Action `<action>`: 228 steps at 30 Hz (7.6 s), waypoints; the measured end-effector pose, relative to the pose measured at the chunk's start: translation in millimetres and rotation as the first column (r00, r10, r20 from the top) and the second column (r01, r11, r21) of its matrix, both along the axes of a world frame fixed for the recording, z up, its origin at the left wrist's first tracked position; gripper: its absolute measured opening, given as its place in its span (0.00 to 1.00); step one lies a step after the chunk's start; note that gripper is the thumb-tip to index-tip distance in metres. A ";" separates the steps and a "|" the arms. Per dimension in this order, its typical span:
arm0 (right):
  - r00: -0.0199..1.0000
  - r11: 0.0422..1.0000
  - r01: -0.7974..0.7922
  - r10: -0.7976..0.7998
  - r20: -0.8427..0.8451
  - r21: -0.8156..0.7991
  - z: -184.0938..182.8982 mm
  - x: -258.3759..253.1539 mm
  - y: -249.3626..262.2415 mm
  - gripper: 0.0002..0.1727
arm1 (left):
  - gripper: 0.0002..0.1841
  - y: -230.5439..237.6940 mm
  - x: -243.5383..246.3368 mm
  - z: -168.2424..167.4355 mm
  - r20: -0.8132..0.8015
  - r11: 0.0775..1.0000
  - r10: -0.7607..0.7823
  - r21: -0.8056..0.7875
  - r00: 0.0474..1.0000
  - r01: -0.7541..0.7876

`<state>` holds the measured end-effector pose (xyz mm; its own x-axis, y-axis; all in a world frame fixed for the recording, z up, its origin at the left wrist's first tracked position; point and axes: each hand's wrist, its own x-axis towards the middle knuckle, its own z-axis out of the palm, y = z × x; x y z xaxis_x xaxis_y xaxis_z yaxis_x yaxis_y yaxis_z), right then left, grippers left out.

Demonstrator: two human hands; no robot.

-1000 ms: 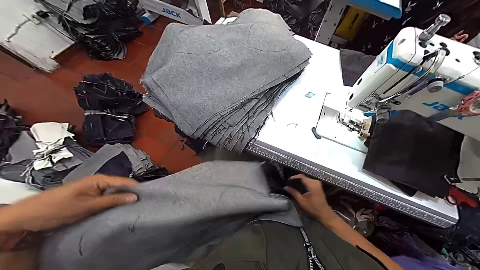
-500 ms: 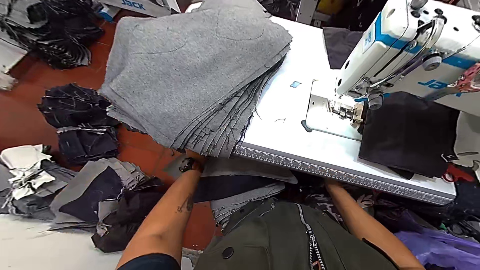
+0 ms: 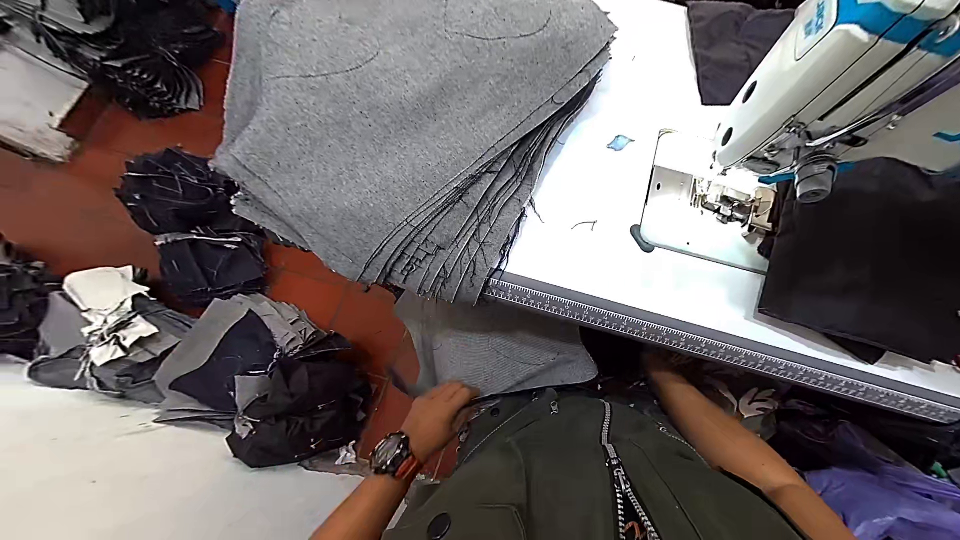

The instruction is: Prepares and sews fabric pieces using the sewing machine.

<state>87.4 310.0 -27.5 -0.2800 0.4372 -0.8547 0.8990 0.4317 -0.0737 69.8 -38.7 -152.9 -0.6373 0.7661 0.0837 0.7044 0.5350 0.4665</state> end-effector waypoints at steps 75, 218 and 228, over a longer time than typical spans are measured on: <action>-0.027 0.404 0.172 0.913 -0.406 0.898 -4.1 101.2 196.6 0.13 | 0.27 218.7 -61.5 106.2 -0.213 0.736 -0.617 0.185 0.757 0.652; 0.225 0.594 -0.383 0.803 -0.552 0.707 83.1 45.6 120.0 0.20 | 0.14 266.8 -73.4 149.8 -0.150 0.982 -0.179 0.034 0.972 0.186; -0.018 0.945 -0.166 0.283 -0.959 0.282 -0.7 4.3 117.0 0.38 | 0.20 228.1 -104.8 150.5 -0.203 0.854 -0.513 -0.020 0.834 0.521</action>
<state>91.7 427.0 -28.2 -0.9101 0.1931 0.3666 -0.1610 0.6505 -0.7423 -35.1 189.4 -2.4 -0.1171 0.9736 0.1958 0.9516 0.0536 0.3025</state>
